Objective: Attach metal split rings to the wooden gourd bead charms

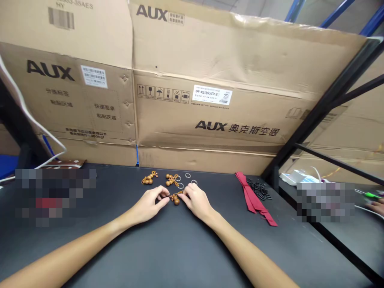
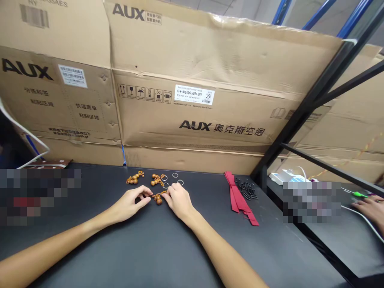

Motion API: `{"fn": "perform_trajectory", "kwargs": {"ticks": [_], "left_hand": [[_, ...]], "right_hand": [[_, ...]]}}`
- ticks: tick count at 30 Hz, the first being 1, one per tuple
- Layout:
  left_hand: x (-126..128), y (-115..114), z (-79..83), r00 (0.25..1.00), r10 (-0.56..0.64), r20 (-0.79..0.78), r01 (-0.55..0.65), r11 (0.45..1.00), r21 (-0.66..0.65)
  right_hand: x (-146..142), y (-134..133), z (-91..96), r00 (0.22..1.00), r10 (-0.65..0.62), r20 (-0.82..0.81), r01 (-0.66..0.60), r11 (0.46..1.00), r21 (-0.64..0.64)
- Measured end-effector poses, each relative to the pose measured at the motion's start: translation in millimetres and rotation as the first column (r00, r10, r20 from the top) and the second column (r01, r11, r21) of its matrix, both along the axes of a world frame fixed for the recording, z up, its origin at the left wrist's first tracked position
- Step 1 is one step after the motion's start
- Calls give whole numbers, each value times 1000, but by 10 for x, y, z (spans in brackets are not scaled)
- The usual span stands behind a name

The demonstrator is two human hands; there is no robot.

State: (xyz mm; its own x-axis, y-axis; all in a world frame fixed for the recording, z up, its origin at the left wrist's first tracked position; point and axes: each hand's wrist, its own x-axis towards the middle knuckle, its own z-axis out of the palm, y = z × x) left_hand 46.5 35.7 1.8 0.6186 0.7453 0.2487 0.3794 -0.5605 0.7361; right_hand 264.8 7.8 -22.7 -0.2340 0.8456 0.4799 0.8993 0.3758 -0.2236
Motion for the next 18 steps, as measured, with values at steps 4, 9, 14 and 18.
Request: {"fn": "perform_trajectory", "kwargs": {"ticks": [4, 9, 14, 18], "left_hand": [[-22, -11, -16, 998, -15, -65, 23, 991, 132], [-63, -83, 9, 974, -116, -192, 177, 925, 337], [-121, -72, 16, 979, 28, -204, 69, 889, 452], [-148, -36, 25, 977, 80, -199, 28, 872, 489]], "right_hand": [[9, 3, 35, 996, -49, -69, 48, 999, -21], [-17, -101, 130, 990, 132, -41, -130, 990, 47], [-101, -133, 122, 969, 248, 10, -248, 969, 13], [-191, -97, 84, 986, 163, 26, -162, 987, -12]]}}
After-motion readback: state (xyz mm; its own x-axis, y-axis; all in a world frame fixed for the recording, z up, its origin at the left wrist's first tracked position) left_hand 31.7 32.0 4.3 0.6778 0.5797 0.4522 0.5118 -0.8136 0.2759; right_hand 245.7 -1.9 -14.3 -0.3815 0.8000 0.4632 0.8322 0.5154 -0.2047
